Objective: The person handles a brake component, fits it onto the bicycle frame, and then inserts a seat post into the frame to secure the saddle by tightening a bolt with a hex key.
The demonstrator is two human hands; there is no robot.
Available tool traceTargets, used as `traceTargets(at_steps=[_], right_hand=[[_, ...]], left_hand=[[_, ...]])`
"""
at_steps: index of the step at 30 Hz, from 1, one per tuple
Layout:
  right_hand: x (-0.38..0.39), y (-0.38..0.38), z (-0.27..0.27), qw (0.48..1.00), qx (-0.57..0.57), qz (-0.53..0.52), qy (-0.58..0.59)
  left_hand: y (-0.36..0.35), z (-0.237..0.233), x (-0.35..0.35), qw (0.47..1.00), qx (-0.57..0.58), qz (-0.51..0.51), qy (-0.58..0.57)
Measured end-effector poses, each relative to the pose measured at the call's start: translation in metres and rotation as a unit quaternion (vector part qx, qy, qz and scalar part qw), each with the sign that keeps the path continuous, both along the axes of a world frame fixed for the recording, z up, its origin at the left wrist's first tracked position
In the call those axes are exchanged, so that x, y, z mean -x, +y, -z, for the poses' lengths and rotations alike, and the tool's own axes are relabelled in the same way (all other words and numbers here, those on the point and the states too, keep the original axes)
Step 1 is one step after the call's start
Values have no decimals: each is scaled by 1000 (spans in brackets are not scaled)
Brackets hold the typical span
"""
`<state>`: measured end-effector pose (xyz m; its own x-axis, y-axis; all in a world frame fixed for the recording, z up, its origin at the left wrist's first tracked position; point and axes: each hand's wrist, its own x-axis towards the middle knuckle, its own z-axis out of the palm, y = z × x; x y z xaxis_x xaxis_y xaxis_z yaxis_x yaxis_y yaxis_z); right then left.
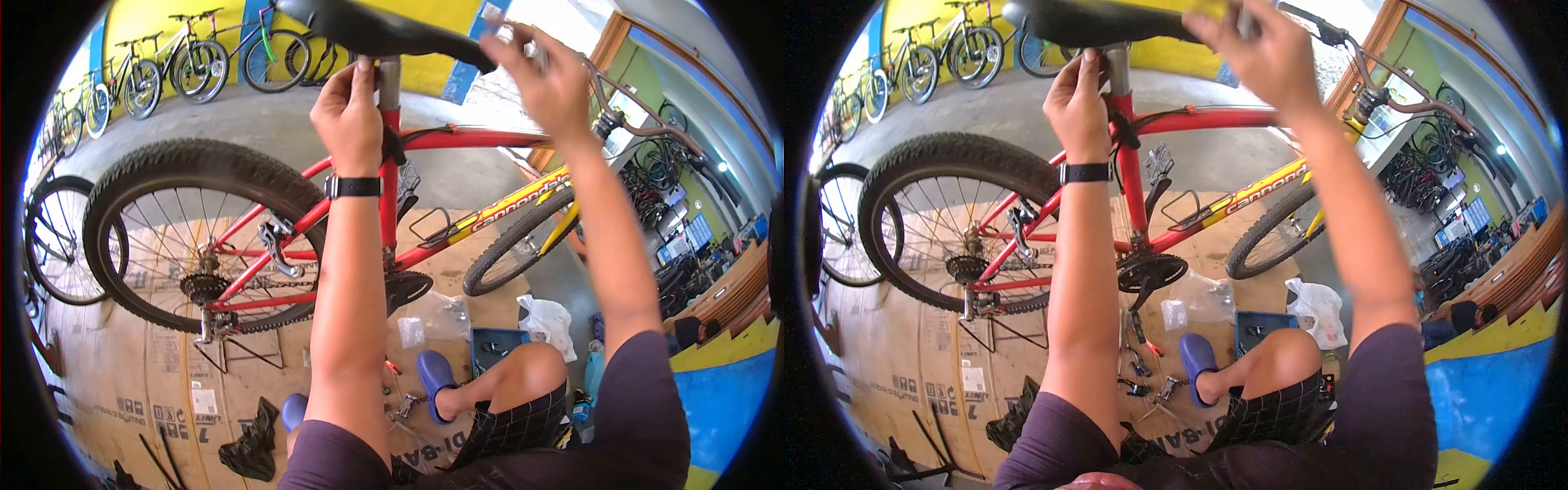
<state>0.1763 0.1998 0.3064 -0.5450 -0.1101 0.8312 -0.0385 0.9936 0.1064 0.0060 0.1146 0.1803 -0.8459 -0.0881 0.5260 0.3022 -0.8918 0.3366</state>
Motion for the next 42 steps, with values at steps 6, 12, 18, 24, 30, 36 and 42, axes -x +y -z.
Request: traceTargets(at_steps=[6, 12, 18, 24, 30, 36, 42], right_hand=[[-79, -62, 165, 955, 161, -70, -241], [-96, -43, 260, 877, 322, -8, -357], [-90, -51, 273, 864, 287, -28, -413], [-85, -60, 280, 858, 276, -48, -431], [-78, -55, 296, 870, 302, -93, -379], [-25, -69, 224, 890, 298, -244, -245], [68, -110, 152, 853, 335, -384, 113]], left_hand=[[-2, 1, 3, 996, 54, -62, 29], [-6, 4, 0, 996, 64, 61, 24], [-2, 4, 5, 987, 101, -116, 34], [-2, 1, 0, 998, -5, 62, 12], [-10, -4, -9, 984, -16, -176, -16], [-126, -66, -51, 943, -26, -246, 225], [-151, -154, -48, 726, 411, -263, 484]])
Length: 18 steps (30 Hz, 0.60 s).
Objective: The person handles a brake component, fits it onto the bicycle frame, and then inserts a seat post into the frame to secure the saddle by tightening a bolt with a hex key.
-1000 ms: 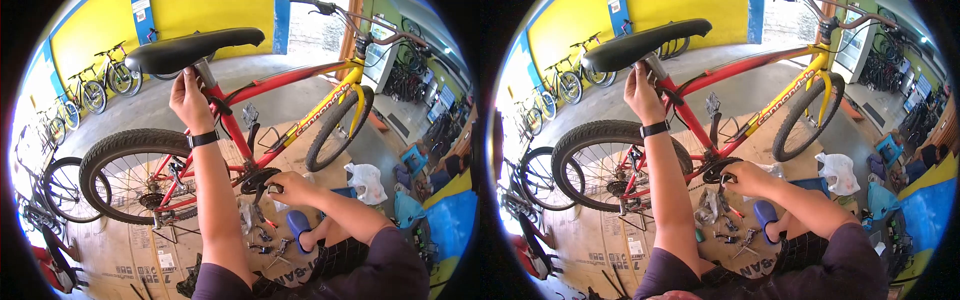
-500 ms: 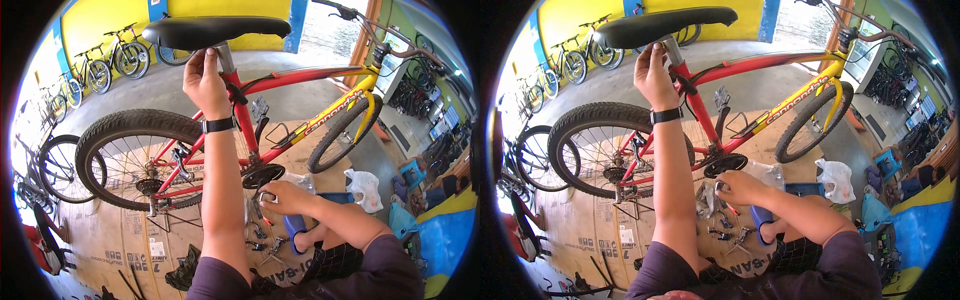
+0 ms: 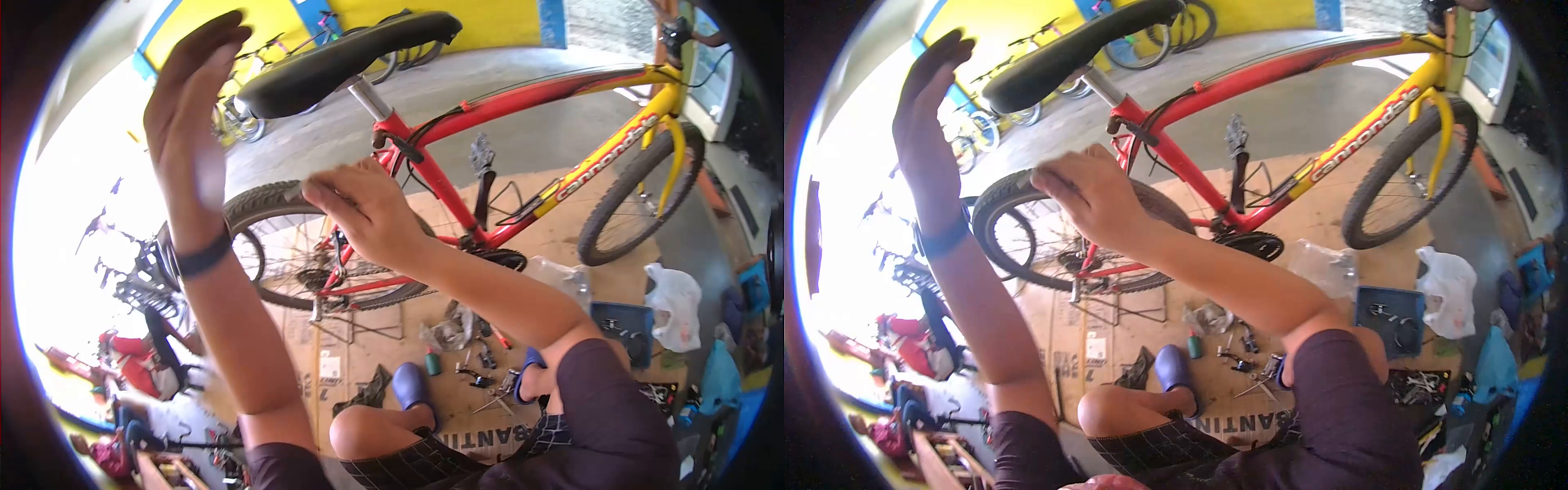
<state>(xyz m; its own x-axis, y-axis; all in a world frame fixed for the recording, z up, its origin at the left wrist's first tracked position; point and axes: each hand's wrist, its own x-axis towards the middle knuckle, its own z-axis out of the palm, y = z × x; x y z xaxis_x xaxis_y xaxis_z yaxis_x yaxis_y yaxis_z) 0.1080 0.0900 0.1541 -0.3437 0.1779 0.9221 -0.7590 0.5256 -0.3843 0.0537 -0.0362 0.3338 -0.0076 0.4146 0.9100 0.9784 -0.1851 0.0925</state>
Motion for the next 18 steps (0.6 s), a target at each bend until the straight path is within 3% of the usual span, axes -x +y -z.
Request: traceTargets(at_steps=[1, 2, 4, 5, 8, 9, 13, 16, 18], right_hand=[[11, -7, -4, 999, 37, 7, 35], [24, -18, -2, 982, 170, -87, 8], [49, -37, 5, 868, 413, -269, -49], [60, -34, 6, 826, 442, -336, -94], [89, -42, -2, 776, 515, -362, -21], [95, -43, -4, 786, 525, -325, -8], [111, -40, -15, 745, 612, -262, 31], [116, -35, -19, 697, 647, -297, 85], [118, -31, -19, 700, 638, -307, 95]], left_hand=[[11, -8, 1, 994, 63, -89, 7], [23, -16, 4, 976, 124, -176, 19], [36, -29, 20, 939, 241, -247, 11], [44, -32, 25, 933, 270, -238, 5], [64, -33, 26, 881, 374, -279, -80], [68, -30, 24, 875, 380, -286, -89], [75, -23, 16, 859, 375, -336, -96], [74, -16, 10, 855, 403, -316, 76], [74, -11, 4, 831, 403, -362, 124]])
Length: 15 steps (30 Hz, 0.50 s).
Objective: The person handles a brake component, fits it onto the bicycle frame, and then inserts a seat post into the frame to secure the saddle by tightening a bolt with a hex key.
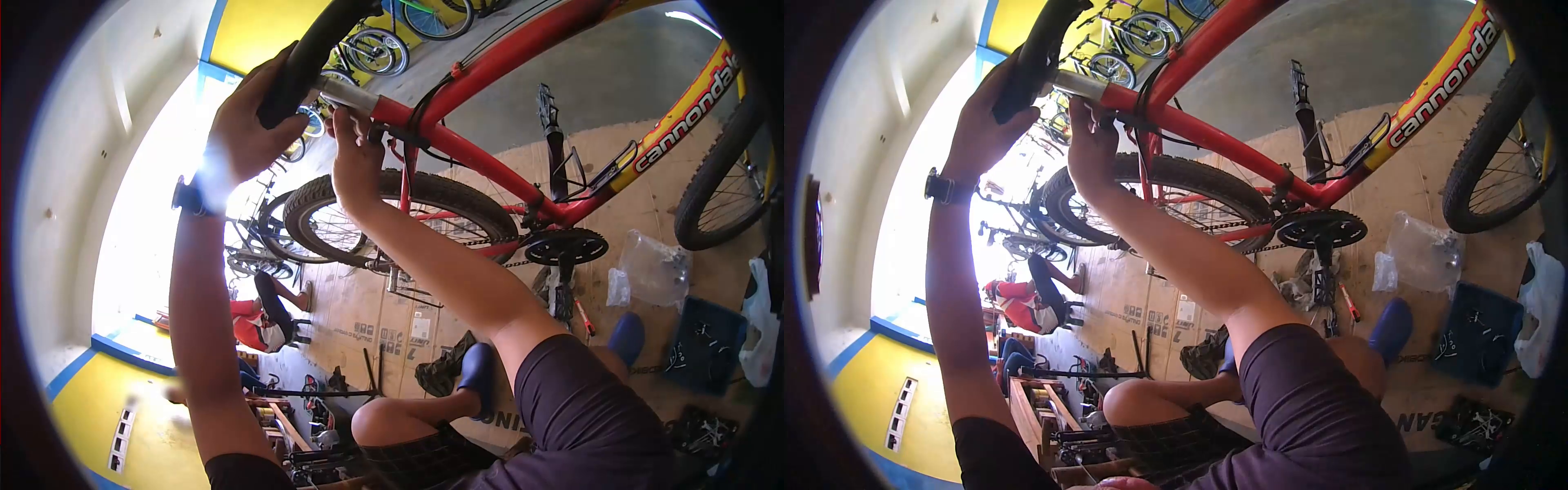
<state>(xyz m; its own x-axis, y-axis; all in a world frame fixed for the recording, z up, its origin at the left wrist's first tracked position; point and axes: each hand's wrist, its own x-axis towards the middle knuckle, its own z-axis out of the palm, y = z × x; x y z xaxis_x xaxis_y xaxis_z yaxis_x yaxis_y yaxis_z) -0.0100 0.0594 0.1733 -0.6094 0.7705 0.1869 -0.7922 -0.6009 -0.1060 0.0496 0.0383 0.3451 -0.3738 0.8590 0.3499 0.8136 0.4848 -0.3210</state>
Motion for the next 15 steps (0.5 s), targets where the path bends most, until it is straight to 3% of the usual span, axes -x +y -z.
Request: traceTargets(at_steps=[7, 15], right_hand=[[11, -3, -1, 1000, -22, 10, -11], [-3, 7, 4, 992, -90, 82, 22]], left_hand=[[0, 21, 7, 995, -54, 31, 77], [6, 30, 13, 984, -62, -21, 168]])
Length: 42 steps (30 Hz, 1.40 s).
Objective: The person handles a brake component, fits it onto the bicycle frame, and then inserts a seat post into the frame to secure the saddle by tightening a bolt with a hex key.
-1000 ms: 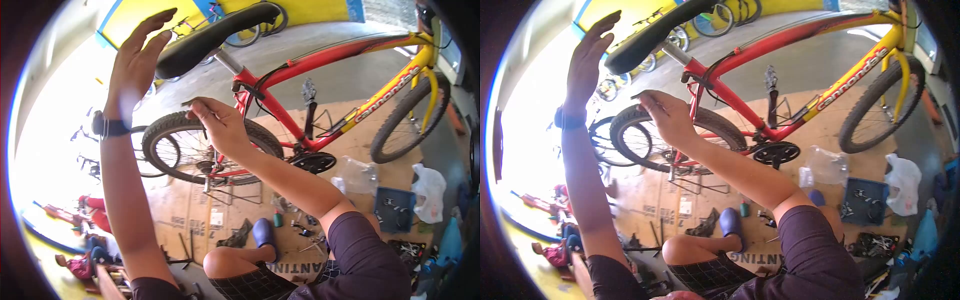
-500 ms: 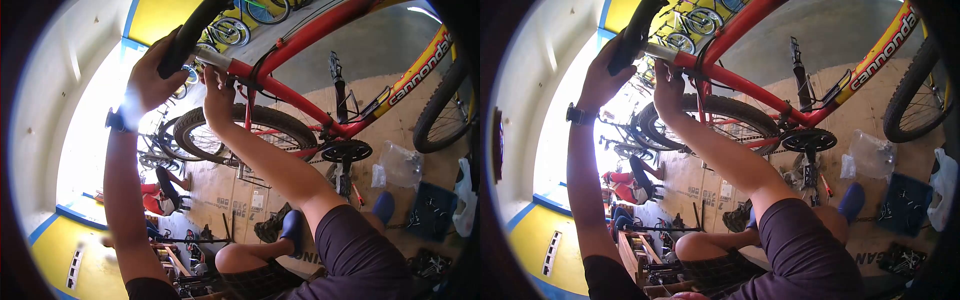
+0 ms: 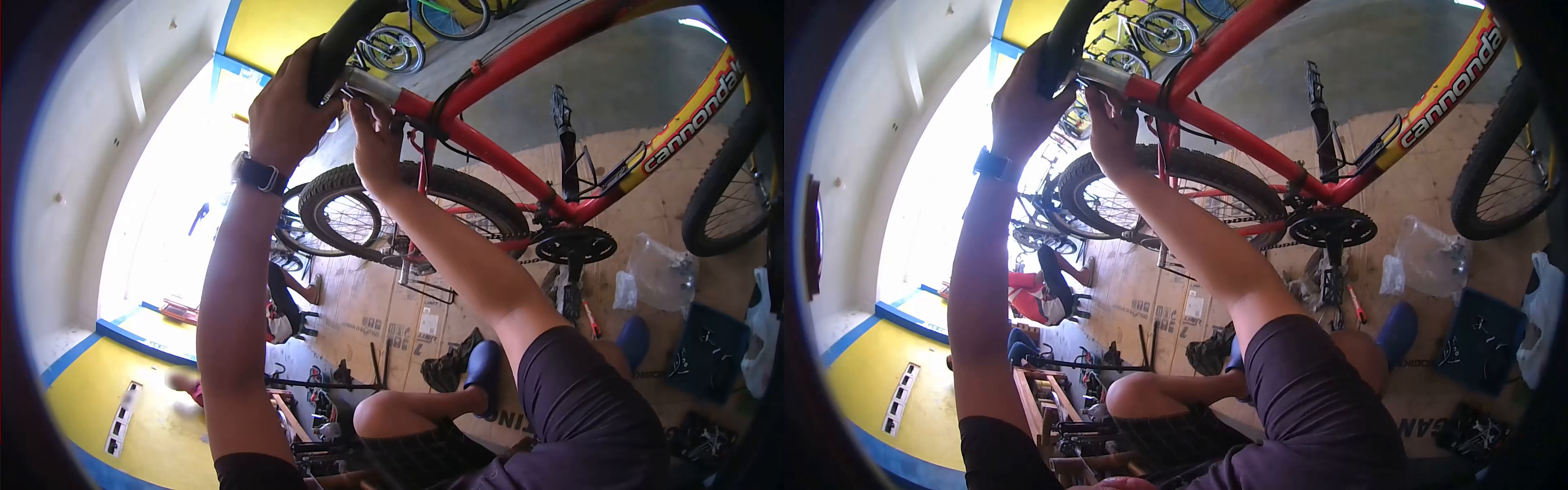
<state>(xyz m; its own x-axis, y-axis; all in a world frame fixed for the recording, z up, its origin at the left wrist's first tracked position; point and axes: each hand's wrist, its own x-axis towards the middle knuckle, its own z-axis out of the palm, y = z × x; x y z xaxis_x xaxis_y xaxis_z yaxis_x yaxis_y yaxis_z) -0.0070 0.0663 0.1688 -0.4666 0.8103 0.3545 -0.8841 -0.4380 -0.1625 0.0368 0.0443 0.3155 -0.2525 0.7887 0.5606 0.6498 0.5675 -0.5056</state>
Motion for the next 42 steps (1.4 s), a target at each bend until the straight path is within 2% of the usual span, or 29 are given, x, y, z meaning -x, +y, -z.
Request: traceTargets(at_steps=[2, 5, 11, 17, 23, 26, 29, 32, 35, 38, 41, 42], right_hand=[[3, 4, 2, 999, -25, 45, 7], [17, -3, 3, 995, 15, 26, 100], [16, -3, 4, 998, -19, 45, 47], [19, 5, 6, 996, -49, 45, 61], [15, -1, 0, 998, 2, -33, 57], [2, 3, 0, 997, -30, -71, -14], [-9, 5, -9, 986, 25, -164, 8], [-9, 3, -15, 962, 123, -243, -20], [-13, -3, -22, 961, 213, -170, -49], [-3, -8, -13, 984, 144, -88, -51], [3, -10, -10, 992, 76, 67, -79], [3, -9, -9, 995, 69, 32, -69]], left_hand=[[0, 1, 2, 1000, 7, -1, 10], [1, 1, 4, 1000, 13, -4, 21], [0, 1, 4, 1000, 15, -1, 20], [0, 1, 3, 1000, 14, 1, 17], [-1, 1, 6, 999, 16, 20, 20], [-2, 0, 5, 1000, 15, 14, 13], [-2, 1, 4, 1000, 13, 20, 7], [-1, 2, 4, 1000, 15, 20, 17], [-2, 2, 5, 999, 13, 22, 21], [-2, 3, 4, 1000, 12, 22, 16], [-2, 2, 5, 1000, 11, 18, 15], [-2, 1, 5, 1000, 13, 17, 15]])
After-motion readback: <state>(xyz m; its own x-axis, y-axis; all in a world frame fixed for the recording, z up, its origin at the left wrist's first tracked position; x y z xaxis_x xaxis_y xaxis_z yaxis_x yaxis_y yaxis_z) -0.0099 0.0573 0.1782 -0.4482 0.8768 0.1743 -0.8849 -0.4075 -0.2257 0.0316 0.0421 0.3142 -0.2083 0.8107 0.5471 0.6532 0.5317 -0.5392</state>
